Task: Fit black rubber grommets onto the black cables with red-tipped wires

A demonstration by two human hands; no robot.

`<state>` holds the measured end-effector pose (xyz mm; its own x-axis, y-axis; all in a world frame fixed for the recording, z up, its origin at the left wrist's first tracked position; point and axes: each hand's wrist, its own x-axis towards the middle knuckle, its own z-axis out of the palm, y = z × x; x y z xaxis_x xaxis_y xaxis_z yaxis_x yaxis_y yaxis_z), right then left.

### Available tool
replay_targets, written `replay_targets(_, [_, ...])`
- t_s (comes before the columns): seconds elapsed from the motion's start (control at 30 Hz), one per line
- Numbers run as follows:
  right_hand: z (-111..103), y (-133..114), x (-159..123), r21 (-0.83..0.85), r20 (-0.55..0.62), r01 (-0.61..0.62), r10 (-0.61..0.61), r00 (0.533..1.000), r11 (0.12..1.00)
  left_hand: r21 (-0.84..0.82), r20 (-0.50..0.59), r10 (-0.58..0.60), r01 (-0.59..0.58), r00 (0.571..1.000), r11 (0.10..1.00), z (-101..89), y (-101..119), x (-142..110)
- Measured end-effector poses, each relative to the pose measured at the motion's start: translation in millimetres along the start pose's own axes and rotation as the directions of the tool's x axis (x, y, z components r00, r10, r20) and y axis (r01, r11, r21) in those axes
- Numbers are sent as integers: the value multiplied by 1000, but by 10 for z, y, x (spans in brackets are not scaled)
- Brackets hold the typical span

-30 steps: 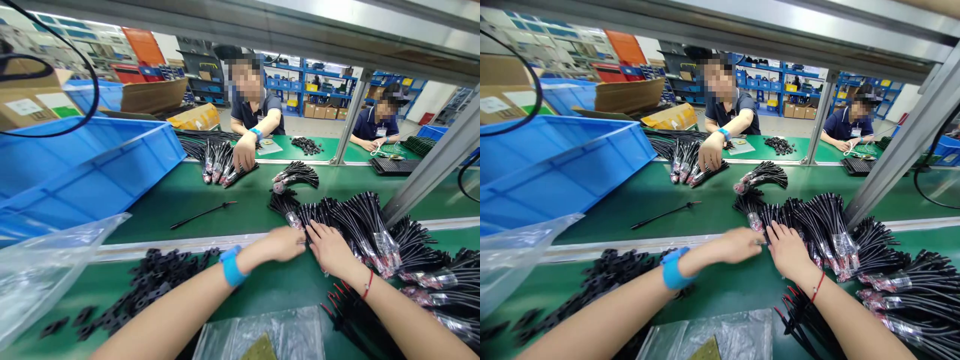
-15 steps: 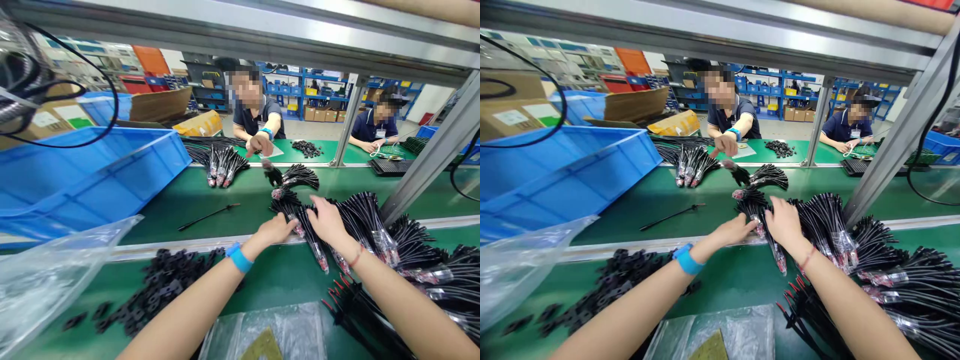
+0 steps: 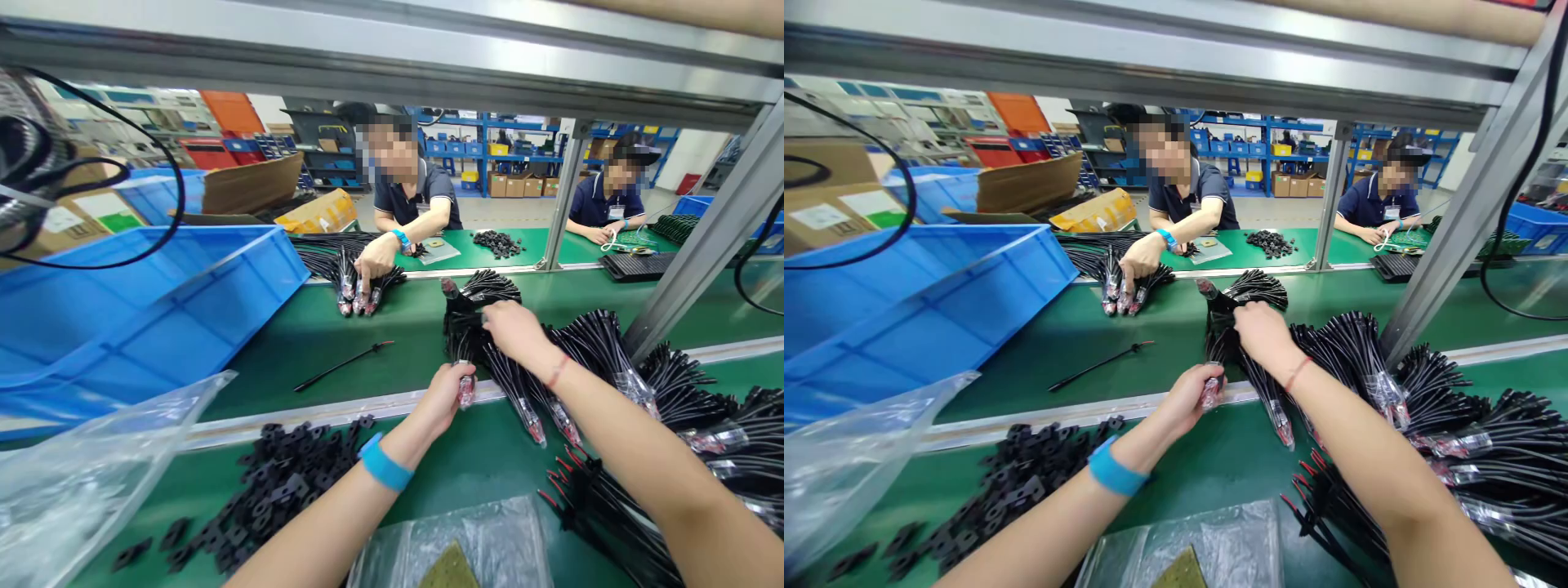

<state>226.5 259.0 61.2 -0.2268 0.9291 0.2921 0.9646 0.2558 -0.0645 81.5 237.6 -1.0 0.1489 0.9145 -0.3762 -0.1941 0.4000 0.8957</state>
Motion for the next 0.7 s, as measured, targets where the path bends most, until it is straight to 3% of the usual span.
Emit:
replay_targets(0.1, [-317, 330, -456, 5, -130, -61, 62, 990, 998, 10, 56, -9, 9, 998, 1000, -33, 87, -310])
replay_targets(0.17, [-436, 453, -801, 43, -393, -47, 60, 918, 998, 41, 113, 51, -56, 992, 998, 57, 109, -484])
replay_targets(0.23, [-408, 494, -1149, 7, -514, -50, 46, 856, 999, 153, 172, 152, -179, 973, 972, 229, 63, -574])
replay_targets(0.3, [-228, 482, -1474, -72, -470, -61, 20, 882, 996, 398, 259, 214, -306, 942, 865, 443, -47, -570])
replay_targets(0.33, [-101, 470, -1620, -101, -403, -58, 12, 915, 993, 556, 325, 202, -359, 924, 750, 549, -115, -542])
replay_targets(0.4, [154, 458, -1858, -133, -209, -38, 9, 978, 990, 782, 465, 118, -469, 878, 410, 729, -232, -466])
replay_targets(0.47, [321, 476, -2006, -151, -87, -46, 33, 996, 987, 832, 496, 99, -505, 863, 231, 833, -281, -401])
replay_targets(0.53, [344, 524, -2057, -123, -11, -49, 47, 999, 991, 838, 490, 154, -513, 858, 188, 841, -233, -356])
replay_targets(0.63, [167, 604, -1998, -44, 35, -61, 63, 997, 997, 836, 484, 277, -532, 830, 134, 687, -26, -244])
replay_targets(0.7, [21, 607, -1922, -3, 42, -84, 84, 996, 996, 857, 389, 407, -486, 827, 169, 531, 136, -69])
